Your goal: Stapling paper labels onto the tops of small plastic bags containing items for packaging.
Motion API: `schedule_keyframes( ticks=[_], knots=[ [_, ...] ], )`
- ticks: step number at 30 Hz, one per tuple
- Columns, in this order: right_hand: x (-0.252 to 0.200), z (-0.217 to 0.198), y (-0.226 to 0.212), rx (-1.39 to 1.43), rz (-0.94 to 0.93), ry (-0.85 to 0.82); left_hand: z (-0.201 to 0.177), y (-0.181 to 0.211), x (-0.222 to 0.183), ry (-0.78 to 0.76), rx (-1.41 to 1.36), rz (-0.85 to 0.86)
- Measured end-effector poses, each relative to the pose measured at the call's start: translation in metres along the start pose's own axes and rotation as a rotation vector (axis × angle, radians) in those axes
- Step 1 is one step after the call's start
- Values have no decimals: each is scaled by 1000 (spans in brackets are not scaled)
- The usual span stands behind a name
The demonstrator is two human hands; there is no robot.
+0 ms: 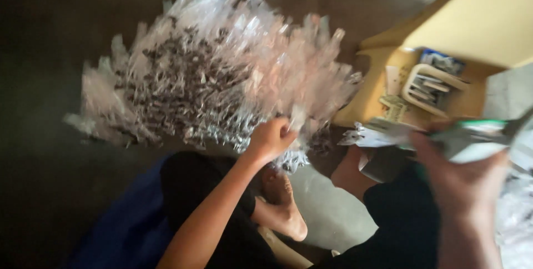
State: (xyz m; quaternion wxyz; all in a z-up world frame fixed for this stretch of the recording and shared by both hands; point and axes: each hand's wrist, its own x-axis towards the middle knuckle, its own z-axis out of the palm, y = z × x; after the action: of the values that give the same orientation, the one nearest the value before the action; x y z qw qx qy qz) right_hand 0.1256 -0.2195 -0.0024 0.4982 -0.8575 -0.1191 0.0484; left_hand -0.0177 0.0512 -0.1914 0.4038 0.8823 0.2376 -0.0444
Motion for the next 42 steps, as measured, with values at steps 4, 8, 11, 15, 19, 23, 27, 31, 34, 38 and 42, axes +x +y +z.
schedule_keyframes(
  ticks=[4, 8, 11, 15, 19, 23, 27, 31, 34, 38, 42],
  knots=[
    [-7, 31, -9, -211, -290, 19, -71, 103, -7, 234, -218, 203],
    [-15, 51, -32, -139, -370, 27, -123, 176, -41, 261, -286, 295],
    [-16, 50, -50, 24, -324, 113, -150, 205, -72, 204, -286, 441],
    [-17, 26, -82, 114, -406, 142, -162, 208, -84, 336, -61, 587],
    [-30, 3, -115, 131, -414, -19, -178, 228, -91, 431, -238, 743],
    [-41, -9, -120, 189, -369, -80, -181, 242, -97, 204, -501, 757],
    [-42, -10, -116, 238, -192, -92, -169, 242, -105, 337, -447, 803],
    [-45, -4, -109, 364, -114, -257, -166, 237, -110, 356, -522, 741],
    [-47, -2, -107, 369, -89, -255, -169, 236, -112, 326, -538, 701],
    [-47, -4, -111, 522, -81, -145, -169, 233, -110, 220, -698, 761],
    [-49, -13, -122, 416, -83, -114, -181, 227, -110, 139, -664, 770]
  ],
)
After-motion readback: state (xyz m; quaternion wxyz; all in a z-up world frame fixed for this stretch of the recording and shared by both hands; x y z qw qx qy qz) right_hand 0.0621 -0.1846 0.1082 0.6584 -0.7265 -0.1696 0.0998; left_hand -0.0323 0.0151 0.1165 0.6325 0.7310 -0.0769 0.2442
